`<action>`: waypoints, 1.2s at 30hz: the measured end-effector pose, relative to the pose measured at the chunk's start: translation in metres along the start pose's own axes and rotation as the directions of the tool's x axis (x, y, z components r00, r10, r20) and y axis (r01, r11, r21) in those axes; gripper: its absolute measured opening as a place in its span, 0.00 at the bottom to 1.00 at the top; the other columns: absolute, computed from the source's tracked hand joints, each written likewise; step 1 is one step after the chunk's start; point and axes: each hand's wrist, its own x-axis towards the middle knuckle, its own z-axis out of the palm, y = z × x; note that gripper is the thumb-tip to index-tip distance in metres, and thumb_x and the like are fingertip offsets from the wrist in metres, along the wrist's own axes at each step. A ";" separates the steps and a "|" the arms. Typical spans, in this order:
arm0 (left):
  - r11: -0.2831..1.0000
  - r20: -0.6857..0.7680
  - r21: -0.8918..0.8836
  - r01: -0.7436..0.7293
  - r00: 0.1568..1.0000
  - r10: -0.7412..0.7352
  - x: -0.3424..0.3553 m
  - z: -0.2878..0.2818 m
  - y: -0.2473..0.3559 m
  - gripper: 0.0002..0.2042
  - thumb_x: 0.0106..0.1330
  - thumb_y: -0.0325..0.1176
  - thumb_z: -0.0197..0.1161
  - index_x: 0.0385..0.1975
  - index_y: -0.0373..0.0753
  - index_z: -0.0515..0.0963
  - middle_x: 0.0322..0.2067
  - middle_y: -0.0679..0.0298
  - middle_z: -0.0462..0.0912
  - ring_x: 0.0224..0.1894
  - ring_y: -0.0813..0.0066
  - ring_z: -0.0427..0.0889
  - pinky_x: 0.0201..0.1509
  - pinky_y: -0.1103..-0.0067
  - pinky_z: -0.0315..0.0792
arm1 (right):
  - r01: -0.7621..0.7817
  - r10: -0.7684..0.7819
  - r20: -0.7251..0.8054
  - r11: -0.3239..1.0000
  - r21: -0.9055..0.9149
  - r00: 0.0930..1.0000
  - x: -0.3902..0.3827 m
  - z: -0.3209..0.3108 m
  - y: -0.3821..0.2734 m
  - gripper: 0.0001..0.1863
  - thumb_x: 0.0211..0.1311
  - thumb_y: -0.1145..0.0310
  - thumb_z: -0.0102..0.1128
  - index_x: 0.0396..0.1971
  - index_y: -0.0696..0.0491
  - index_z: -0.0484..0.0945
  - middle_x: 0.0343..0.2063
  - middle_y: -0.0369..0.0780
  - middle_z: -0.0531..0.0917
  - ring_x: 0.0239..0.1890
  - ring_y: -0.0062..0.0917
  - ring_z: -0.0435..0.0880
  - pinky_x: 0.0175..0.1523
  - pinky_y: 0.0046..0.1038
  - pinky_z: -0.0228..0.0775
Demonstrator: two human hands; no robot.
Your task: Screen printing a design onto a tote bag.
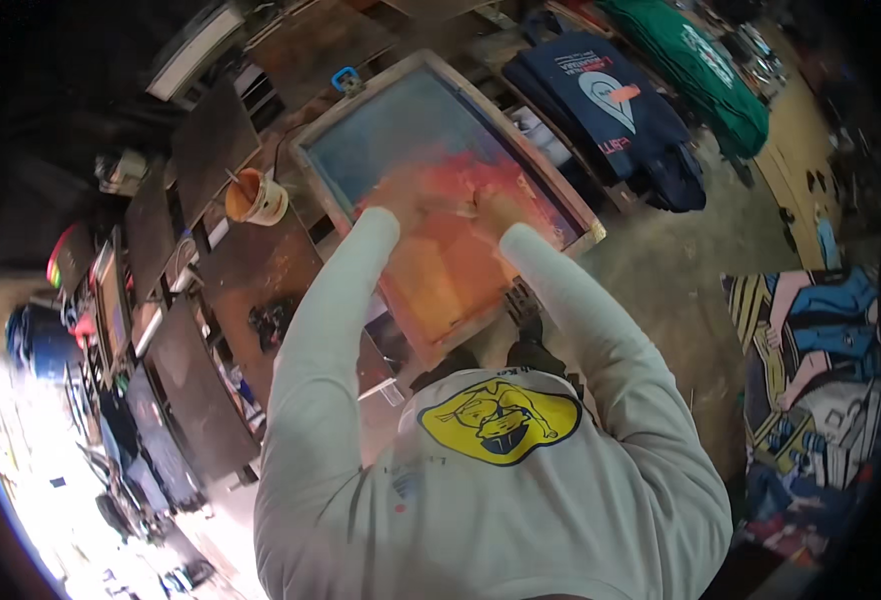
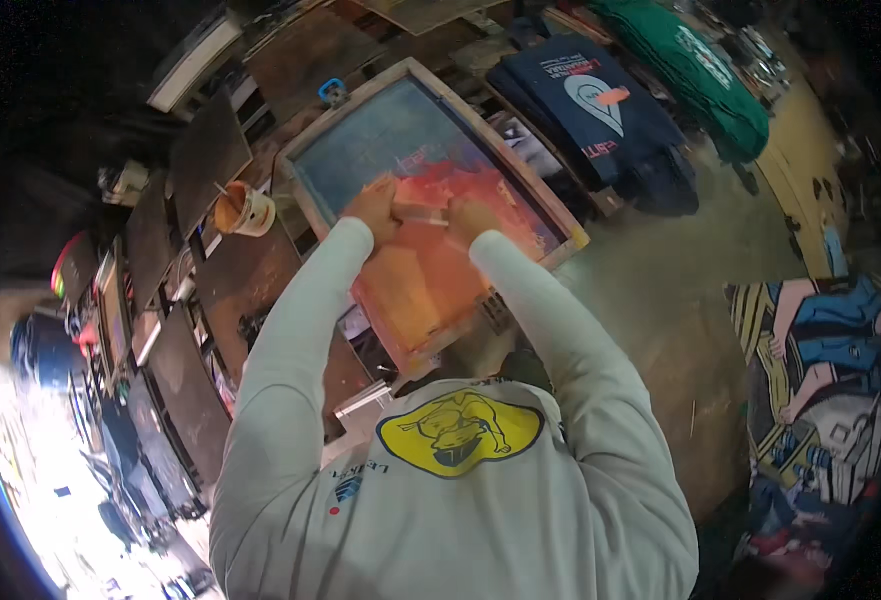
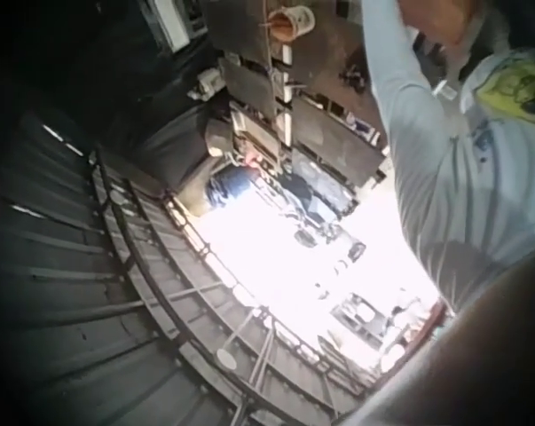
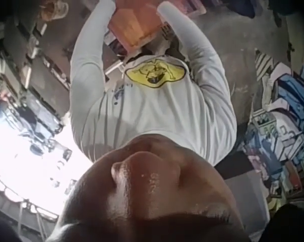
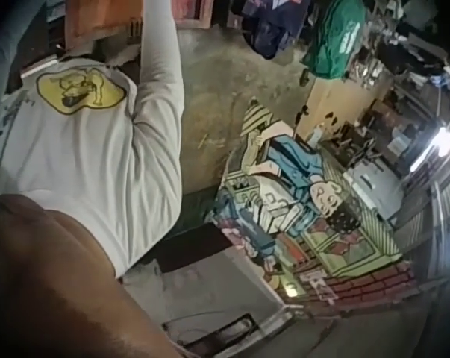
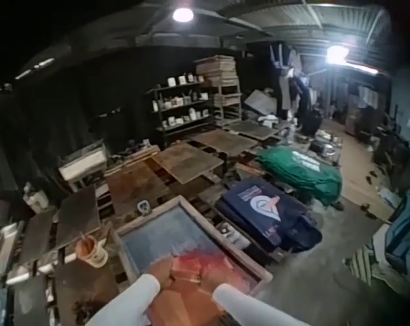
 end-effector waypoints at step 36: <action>0.940 0.233 -0.308 0.148 0.969 -0.076 -0.078 -0.013 -0.051 0.17 0.47 0.31 0.64 0.40 0.40 0.76 0.33 0.51 0.84 0.40 0.47 0.83 0.44 0.58 0.77 | -0.207 0.213 0.092 0.976 -0.071 0.973 -0.069 0.022 -0.105 0.17 0.53 0.60 0.62 0.41 0.52 0.81 0.31 0.49 0.86 0.35 0.46 0.86 0.43 0.46 0.78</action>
